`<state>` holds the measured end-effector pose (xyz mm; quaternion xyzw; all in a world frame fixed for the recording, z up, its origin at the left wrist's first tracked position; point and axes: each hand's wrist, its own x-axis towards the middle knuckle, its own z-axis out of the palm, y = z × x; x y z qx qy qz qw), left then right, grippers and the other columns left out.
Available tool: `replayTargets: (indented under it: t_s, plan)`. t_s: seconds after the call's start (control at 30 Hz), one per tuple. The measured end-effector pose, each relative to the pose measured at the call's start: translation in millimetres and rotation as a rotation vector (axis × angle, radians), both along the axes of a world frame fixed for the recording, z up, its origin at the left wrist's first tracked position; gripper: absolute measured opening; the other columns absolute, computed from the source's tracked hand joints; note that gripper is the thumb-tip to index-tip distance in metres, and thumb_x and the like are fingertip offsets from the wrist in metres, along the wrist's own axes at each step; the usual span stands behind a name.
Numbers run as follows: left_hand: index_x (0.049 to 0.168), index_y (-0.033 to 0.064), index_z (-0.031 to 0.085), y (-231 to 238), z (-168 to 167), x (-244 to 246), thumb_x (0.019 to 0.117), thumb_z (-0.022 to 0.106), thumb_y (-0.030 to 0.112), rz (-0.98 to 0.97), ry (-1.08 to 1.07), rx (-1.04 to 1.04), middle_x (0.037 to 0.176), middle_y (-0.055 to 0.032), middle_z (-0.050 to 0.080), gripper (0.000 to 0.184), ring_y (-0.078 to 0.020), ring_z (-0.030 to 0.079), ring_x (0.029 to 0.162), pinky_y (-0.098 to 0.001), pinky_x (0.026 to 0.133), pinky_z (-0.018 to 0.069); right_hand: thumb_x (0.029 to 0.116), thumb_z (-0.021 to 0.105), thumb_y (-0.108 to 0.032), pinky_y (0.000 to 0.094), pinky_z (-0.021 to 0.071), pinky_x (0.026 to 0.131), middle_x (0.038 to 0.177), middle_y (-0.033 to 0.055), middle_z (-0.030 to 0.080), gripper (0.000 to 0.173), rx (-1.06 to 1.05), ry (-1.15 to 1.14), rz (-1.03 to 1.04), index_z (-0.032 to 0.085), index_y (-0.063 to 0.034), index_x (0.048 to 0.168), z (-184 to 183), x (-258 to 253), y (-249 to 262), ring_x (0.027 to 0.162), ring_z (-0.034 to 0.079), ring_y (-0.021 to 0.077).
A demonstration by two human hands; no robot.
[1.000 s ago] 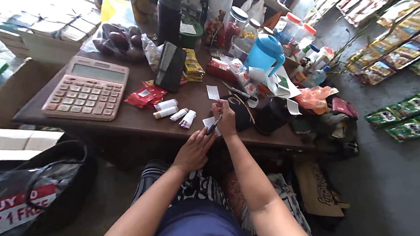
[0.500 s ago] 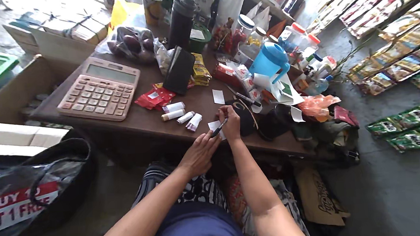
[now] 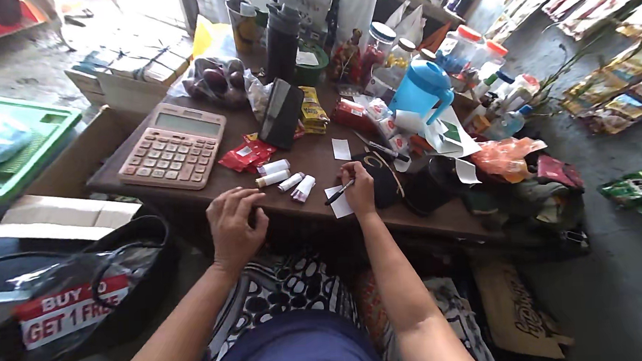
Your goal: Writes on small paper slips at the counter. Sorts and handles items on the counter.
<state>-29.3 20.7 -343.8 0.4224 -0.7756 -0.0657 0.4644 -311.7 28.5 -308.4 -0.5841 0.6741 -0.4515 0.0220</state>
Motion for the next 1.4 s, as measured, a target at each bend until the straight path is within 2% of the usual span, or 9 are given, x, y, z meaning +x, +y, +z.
replayTargets:
  t_s: [0.23,0.37,0.53,0.7,0.83,1.0,1.2,1.3,1.4]
  plan:
    - [0.128,0.0000,0.065,-14.7,5.9,-9.8,0.0960,0.053,0.024,-0.061,-0.062,0.058,0.126,-0.0183,0.068,0.041,-0.0396,0.059,0.125,-0.0612,0.114,0.0307,0.0993,0.061,-0.005,0.0424,0.0608,0.085,0.101,0.0156,0.074,0.016,0.028,-0.025,0.003,0.068,0.0020,0.112,1.7,-0.7,-0.4,0.091,0.073,0.0250]
    - [0.131,-0.0004,0.062,-18.1,9.0,-15.6,0.0968,0.053,0.019,-0.076,-0.010,0.085,0.130,-0.0187,0.066,0.040,-0.0381,0.060,0.124,-0.0587,0.112,0.0347,0.0993,0.061,-0.005,0.0419,0.0612,0.084,0.101,0.0157,0.074,0.016,0.029,-0.051,0.009,0.068,0.0020,0.112,0.8,-1.0,-1.3,0.091,0.074,0.0245]
    - [0.118,-0.0068,0.067,-38.8,31.5,-17.5,0.0996,0.053,0.004,-0.119,0.059,0.095,0.125,-0.0264,0.064,0.026,-0.0436,0.059,0.120,-0.0538,0.105,0.0473,0.0998,0.061,-0.005,0.0418,0.0612,0.085,0.102,0.0153,0.074,0.016,0.056,-0.073,0.019,0.067,0.0017,0.113,3.5,-0.8,-1.1,0.092,0.074,0.0241]
    - [0.113,0.0022,0.075,-73.3,41.6,-17.8,0.0965,0.063,0.003,-0.190,-0.187,0.106,0.115,-0.0199,0.071,0.020,-0.0453,0.063,0.110,-0.0635,0.091,0.0473,0.0995,0.061,-0.004,0.0423,0.0609,0.085,0.100,0.0161,0.074,0.016,0.057,-0.096,0.009,0.068,0.0027,0.112,4.2,-0.1,-2.1,0.091,0.074,0.0248]
    - [0.115,0.0047,0.075,-81.7,45.9,-17.3,0.0941,0.065,-0.001,-0.228,-0.320,0.120,0.117,-0.0184,0.070,0.024,-0.0446,0.063,0.110,-0.0632,0.089,0.0495,0.0989,0.061,-0.002,0.0417,0.0604,0.085,0.099,0.0170,0.074,0.015,0.044,-0.106,0.002,0.068,0.0036,0.111,6.7,1.6,-0.5,0.090,0.073,0.0259]
    - [0.110,-0.0021,0.073,-82.1,49.8,-15.4,0.0902,0.072,0.000,-0.251,-0.383,0.037,0.109,-0.0233,0.071,0.020,-0.0463,0.066,0.106,-0.0621,0.089,0.0518,0.0972,0.063,-0.001,0.0393,0.0614,0.081,0.098,0.0161,0.073,0.016,-0.043,-0.074,-0.012,0.067,0.0038,0.112,1.4,2.3,1.3,0.087,0.074,0.0240]
    - [0.103,-0.0078,0.071,-77.3,46.4,-18.4,0.0939,0.063,-0.002,-0.168,-0.324,-0.081,0.093,-0.0248,0.071,0.014,-0.0438,0.070,0.090,-0.0539,0.080,0.0572,0.0961,0.057,0.005,0.0374,0.0610,0.086,0.123,0.0208,0.066,0.020,-0.154,0.079,-0.046,0.067,0.0061,0.113,-4.5,-1.1,-1.3,0.103,0.071,0.0274]
    - [0.104,-0.0062,0.071,-75.0,43.1,-18.0,0.0959,0.060,0.002,-0.123,-0.233,-0.111,0.088,-0.0236,0.070,0.016,-0.0436,0.070,0.086,-0.0524,0.073,0.0571,0.0859,0.062,0.014,0.0435,0.0592,0.090,0.141,0.0226,0.055,0.026,-0.051,0.141,-0.075,0.071,0.0017,0.107,-1.7,3.7,0.6,0.116,0.066,0.0344]
    - [0.106,-0.0050,0.072,-69.0,46.5,-16.5,0.0944,0.062,0.004,-0.086,-0.081,-0.037,0.094,-0.0238,0.072,0.018,-0.0415,0.071,0.088,-0.0519,0.078,0.0572,0.0858,0.066,0.011,0.0511,0.0557,0.093,0.147,0.0218,0.053,0.024,0.058,0.269,-0.148,0.076,-0.0047,0.100,-2.2,8.8,-1.9,0.117,0.065,0.0393]
